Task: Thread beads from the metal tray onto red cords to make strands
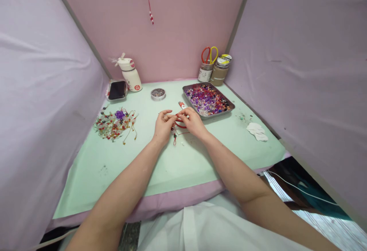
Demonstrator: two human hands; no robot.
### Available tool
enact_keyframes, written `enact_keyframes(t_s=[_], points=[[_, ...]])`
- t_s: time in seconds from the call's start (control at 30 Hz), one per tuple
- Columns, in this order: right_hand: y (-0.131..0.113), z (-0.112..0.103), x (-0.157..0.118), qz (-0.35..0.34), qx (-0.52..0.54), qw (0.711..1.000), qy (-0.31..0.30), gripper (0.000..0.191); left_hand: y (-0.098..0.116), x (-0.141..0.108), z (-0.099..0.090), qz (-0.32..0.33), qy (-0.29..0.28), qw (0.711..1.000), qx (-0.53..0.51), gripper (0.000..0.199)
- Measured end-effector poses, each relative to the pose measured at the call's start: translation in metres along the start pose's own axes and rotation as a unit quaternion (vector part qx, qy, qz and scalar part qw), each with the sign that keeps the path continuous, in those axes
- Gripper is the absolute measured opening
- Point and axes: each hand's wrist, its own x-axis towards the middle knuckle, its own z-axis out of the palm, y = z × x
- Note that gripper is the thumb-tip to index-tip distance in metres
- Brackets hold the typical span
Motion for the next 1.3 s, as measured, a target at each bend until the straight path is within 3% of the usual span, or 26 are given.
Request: enact_keyframes(t_s=[0.17, 0.33, 0.7, 1.3], points=[[0.004, -0.001, 0.002, 0.015, 0.007, 0.999, 0.033, 0.012, 0.001, 0.0, 0.0, 0.008, 0.013, 1.0, -0.005, 0.034], [0.008, 0.002, 0.0, 0.047, 0.004, 0.999, 0.003, 0.008, 0.002, 0.0, 0.0, 0.007, 0.012, 1.0, -0.011, 0.035], [-0.003, 0.001, -0.001, -0.001, 0.039, 0.999, 0.011, 0.011, -0.003, 0.002, -0.001, 0.011, 0.008, 1.0, -0.004, 0.036], [0.006, 0.007, -0.001, 0.029, 0.01, 1.0, -0.007, 0.009, 0.007, -0.002, 0.004, -0.022, 0.024, 0.998, -0.057, 0.039]])
